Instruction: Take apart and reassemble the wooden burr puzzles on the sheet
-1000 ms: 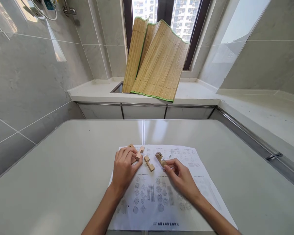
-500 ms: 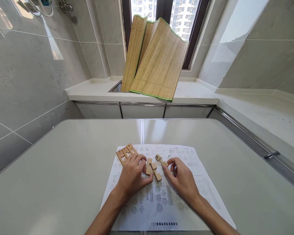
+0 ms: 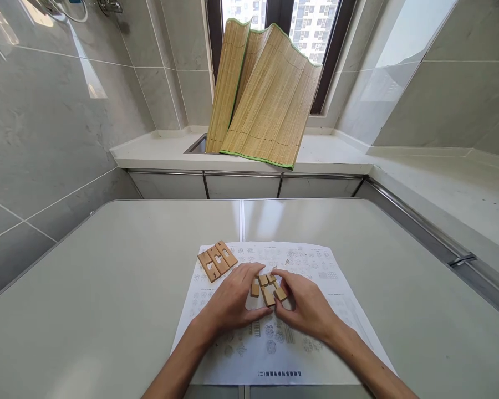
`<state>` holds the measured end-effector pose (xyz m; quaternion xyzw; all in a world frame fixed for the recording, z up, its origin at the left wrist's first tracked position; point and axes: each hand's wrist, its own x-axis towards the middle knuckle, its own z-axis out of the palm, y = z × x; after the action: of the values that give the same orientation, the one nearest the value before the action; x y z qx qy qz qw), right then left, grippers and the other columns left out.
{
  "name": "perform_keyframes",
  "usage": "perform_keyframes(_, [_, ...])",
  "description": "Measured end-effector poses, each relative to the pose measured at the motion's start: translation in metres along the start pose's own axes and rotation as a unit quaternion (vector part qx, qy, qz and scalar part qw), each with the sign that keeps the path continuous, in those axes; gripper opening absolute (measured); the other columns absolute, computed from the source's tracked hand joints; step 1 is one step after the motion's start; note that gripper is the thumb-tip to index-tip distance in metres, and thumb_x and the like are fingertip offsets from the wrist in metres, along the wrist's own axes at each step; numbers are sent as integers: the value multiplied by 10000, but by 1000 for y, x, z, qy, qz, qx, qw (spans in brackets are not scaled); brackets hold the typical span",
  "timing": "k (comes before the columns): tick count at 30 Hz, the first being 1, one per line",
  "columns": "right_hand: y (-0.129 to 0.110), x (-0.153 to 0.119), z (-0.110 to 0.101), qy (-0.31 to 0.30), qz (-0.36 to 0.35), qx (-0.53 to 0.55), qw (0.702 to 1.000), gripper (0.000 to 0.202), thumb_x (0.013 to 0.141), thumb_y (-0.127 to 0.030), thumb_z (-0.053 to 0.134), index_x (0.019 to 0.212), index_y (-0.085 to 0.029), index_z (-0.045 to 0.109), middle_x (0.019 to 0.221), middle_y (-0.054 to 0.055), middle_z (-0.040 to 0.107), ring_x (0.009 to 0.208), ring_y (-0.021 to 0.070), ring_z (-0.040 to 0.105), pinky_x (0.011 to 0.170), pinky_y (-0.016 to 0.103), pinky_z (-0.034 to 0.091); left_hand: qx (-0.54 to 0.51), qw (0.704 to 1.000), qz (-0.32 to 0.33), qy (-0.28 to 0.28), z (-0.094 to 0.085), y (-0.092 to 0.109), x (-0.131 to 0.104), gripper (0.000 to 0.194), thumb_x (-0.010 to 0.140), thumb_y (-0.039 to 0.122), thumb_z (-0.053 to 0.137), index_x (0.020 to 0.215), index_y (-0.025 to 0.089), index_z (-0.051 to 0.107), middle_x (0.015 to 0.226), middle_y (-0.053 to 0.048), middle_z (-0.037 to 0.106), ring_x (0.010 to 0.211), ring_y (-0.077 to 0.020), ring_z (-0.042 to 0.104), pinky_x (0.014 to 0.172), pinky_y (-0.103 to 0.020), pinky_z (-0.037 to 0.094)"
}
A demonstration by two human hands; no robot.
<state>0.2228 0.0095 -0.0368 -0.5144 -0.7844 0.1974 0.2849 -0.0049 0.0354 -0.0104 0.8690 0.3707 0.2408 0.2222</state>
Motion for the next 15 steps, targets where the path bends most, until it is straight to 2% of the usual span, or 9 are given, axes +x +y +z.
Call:
perform_keyframes(9, [-6,1,0,-12,-15,1,1000,511,819,-206,639,1329,-204,596,886,39,715,801,235,668,762,358,508,11,1000,16,0,-4,-6,1,681,740,290,911,1328,283,569,1313,-90,665,1221,-303,624,1054,-481,532])
perform_keyframes(15, [-8,0,0,-21,-23,-5,1000,490,829,-213,650,1316,-197,595,877,34,698,780,229,647,739,351,493,54,998,7,27,-4,-14,-1,692,732,430,915,1318,262,588,1276,-109,678,1185,-325,644,1017,-500,542])
